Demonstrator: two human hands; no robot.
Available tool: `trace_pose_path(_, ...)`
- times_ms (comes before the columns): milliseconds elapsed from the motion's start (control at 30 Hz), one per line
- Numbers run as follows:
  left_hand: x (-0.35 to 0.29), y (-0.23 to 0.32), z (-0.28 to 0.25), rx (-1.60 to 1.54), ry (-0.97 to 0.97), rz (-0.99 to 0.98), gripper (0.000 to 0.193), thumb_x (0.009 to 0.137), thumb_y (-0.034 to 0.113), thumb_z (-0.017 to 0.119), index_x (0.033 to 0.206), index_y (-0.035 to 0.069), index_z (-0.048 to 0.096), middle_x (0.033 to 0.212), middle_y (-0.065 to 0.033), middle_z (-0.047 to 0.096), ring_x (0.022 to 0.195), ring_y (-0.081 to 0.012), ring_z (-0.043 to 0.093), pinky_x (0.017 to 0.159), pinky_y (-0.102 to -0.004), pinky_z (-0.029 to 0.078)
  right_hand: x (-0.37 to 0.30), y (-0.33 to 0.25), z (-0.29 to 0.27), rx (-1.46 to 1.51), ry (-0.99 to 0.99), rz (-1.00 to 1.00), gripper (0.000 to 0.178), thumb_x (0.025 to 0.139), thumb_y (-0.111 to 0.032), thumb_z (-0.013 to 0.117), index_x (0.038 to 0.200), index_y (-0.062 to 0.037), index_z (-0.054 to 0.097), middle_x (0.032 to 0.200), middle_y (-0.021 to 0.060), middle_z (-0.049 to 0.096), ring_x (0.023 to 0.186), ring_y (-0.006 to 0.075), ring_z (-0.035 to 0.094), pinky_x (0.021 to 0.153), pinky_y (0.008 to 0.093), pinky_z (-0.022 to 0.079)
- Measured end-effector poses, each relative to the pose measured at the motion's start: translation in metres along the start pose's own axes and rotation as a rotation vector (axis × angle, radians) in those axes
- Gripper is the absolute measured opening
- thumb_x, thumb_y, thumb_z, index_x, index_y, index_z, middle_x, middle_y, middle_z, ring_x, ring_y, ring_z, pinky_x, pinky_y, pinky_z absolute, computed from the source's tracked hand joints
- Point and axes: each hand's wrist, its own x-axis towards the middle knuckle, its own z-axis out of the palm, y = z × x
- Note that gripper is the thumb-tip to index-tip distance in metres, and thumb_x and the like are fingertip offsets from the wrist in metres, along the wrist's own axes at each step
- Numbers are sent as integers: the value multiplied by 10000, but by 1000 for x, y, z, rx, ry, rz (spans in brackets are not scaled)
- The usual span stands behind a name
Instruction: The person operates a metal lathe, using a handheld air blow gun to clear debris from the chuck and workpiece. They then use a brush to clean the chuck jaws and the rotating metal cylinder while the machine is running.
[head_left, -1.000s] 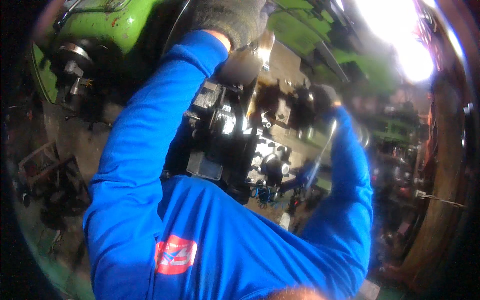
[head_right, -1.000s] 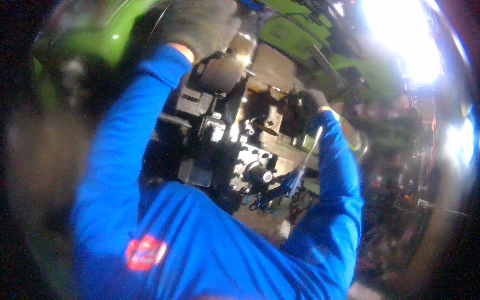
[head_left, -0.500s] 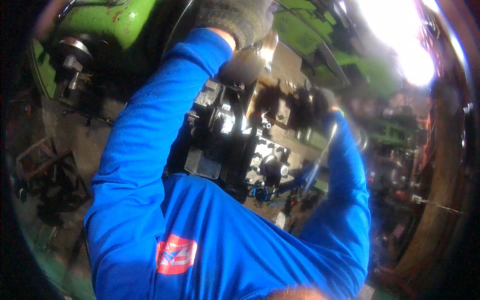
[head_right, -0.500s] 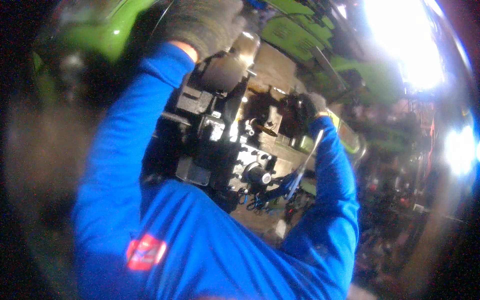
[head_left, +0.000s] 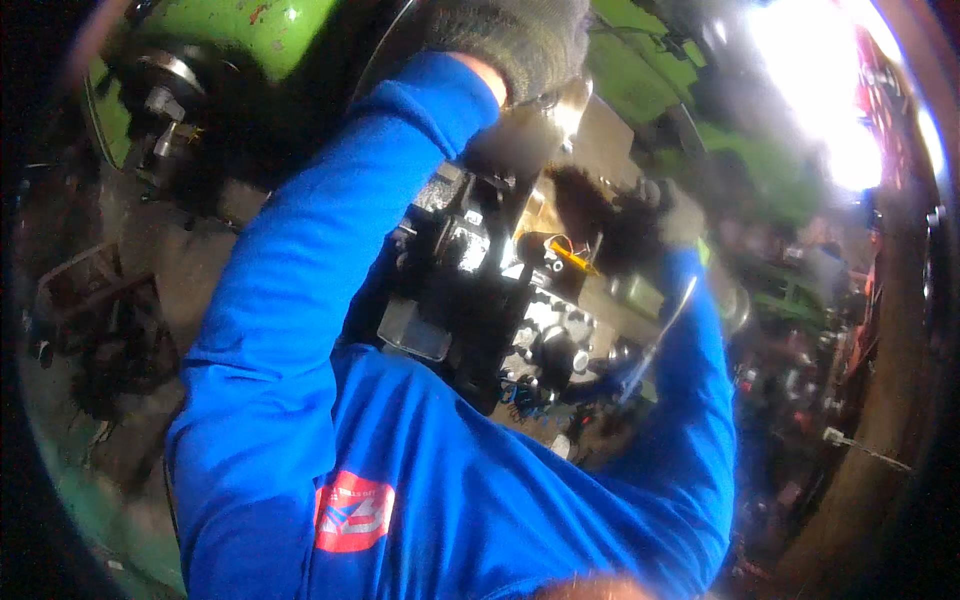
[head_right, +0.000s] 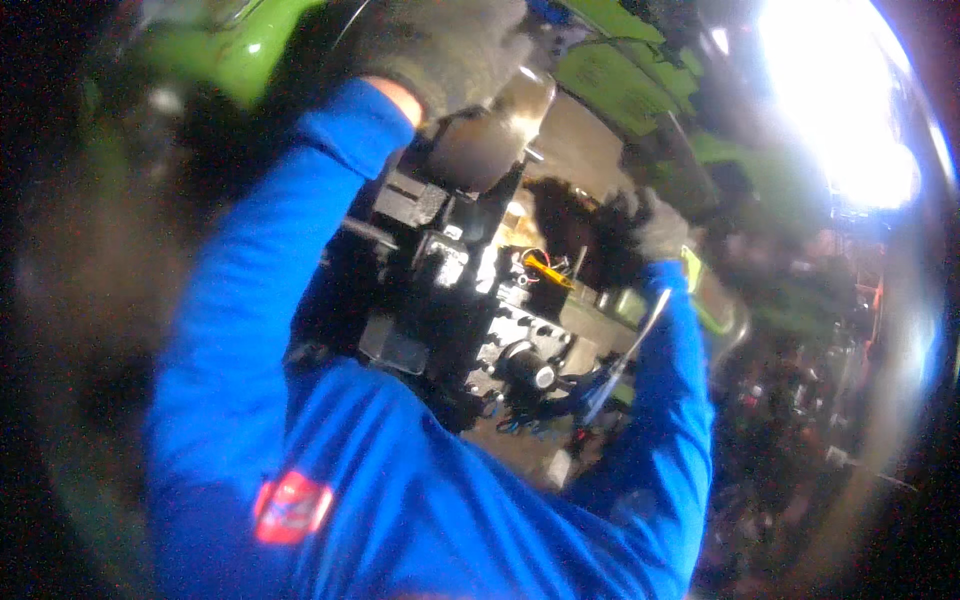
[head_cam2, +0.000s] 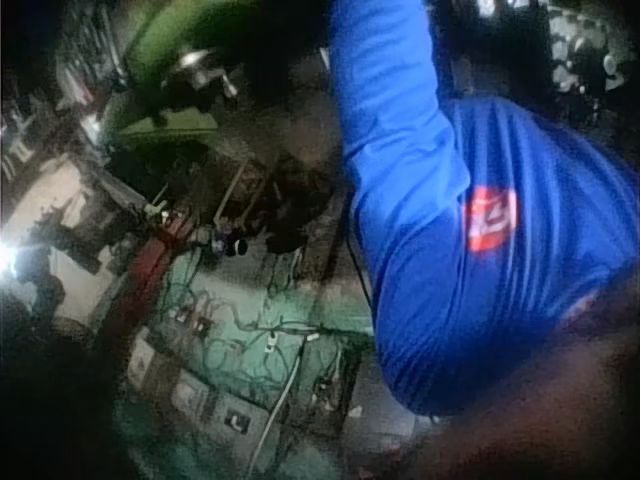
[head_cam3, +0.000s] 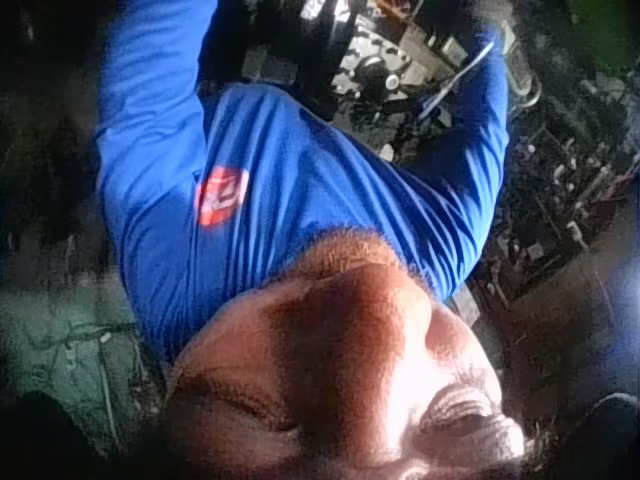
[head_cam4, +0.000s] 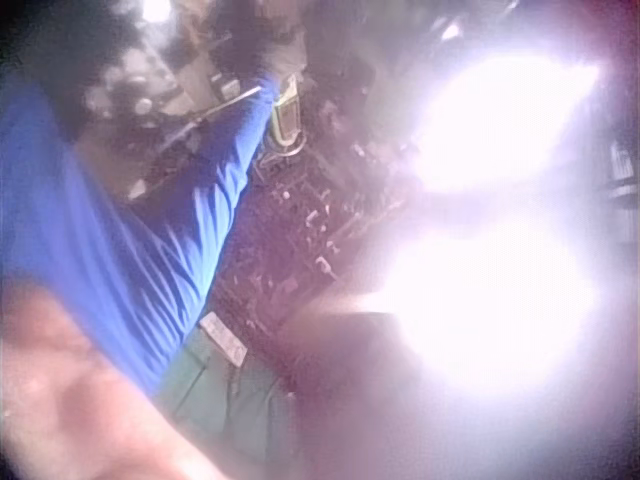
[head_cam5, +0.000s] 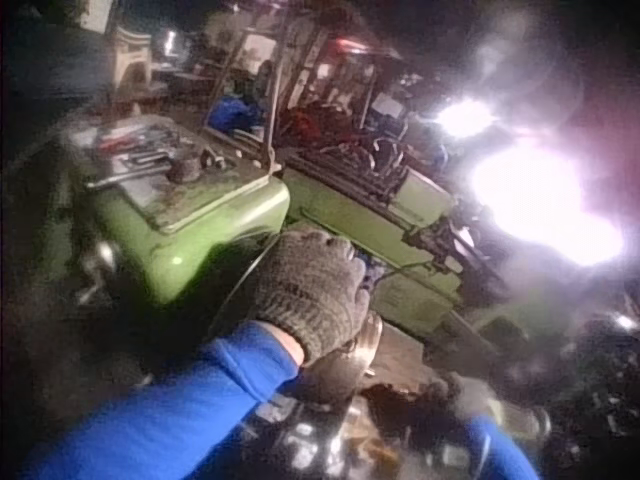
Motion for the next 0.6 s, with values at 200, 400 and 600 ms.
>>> trace_pose_path(200,0,5,8,-26,-7,22,324,925,373,587,970,99,754,1055,-142,715,1072,-323,652,990,-468,478,17,31,1,-95,18,-231,560,794,-306,744,1332,-167,671,1041,203,739,1007,382,709,907,479,559)
trace_pose_path(400,9,9,11,-12,-50,27,324,922,367,590,951,87,750,1044,-157,713,1058,-337,656,970,-472,503,-15,50,41,140,312,-35,473,979,-483,634,1225,-92,735,1130,233,729,977,394,715,889,485,554)
trace_pose_path(600,5,10,7,-45,4,8,302,893,344,623,923,71,751,1041,-184,705,1049,-372,654,954,-486,513,-22,112,0,456,604,80,425,988,-329,655,1331,-80,657,1265,209,699,1160,357,667,977,442,536)
